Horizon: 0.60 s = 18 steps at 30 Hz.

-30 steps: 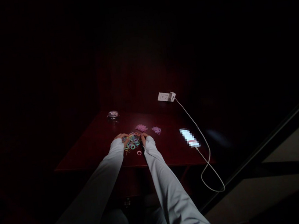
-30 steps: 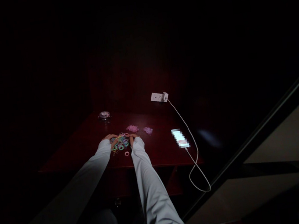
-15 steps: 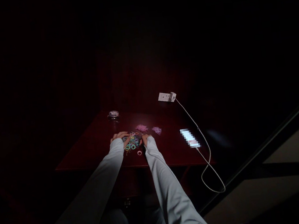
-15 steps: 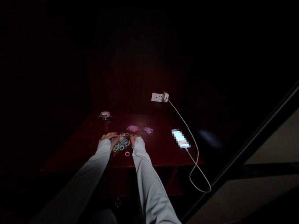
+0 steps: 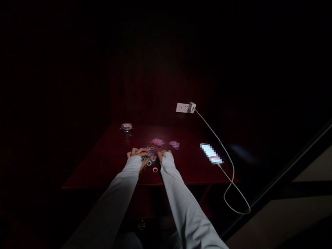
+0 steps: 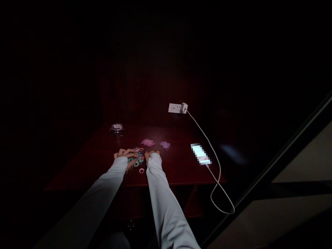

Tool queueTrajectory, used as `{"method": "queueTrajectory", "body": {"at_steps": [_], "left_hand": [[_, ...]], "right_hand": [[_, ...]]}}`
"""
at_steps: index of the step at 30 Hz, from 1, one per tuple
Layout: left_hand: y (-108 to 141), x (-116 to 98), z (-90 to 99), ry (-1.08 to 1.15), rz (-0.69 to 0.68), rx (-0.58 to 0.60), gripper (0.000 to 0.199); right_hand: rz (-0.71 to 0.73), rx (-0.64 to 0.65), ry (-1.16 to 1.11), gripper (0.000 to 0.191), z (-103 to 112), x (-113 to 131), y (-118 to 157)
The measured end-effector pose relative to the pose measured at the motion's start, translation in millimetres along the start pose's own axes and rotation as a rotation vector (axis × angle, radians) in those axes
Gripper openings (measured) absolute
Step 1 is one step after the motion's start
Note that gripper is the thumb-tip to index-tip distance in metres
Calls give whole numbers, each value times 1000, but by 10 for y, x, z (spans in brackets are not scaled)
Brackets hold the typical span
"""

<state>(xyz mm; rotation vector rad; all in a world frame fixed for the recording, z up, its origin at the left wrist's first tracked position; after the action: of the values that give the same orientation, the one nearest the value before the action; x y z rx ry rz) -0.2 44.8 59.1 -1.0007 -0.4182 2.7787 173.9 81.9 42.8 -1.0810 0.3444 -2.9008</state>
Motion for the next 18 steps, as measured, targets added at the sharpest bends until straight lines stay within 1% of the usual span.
{"method": "queueTrajectory", "body": {"at_steps": [3,6,9,11,16,18], "left_hand": [[-6,8,17,13,15,-6,14],[-7,12,24,32,14,-27,11],[-8,28,8,19,19,-35,11],[-11,41,-2,3,27,-36,11],[-20,77,-18,-20,45,-24,16],[-22,84,-14,-27,38,-29,17]], "right_hand": [[37,11,33,47,-37,-16,-27],[109,39,58,37,-56,24,-6],[99,32,109,22,-21,61,61],[90,45,120,16,2,106,113],[83,89,106,9,48,190,192],[96,102,101,9,47,201,207]]}}
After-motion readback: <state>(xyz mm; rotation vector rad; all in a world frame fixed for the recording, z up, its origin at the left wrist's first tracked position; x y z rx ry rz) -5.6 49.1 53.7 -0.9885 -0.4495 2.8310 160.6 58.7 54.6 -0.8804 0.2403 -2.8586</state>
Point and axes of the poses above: each hand's wrist, its own y-axis away from the middle knuckle, its own z-axis out of the back of the hand, x = y × z, the point moved 8 cm from there along -y, towards the middle knuckle, and after that the axes turned 2 degrees about y, right-handed, at the moved point
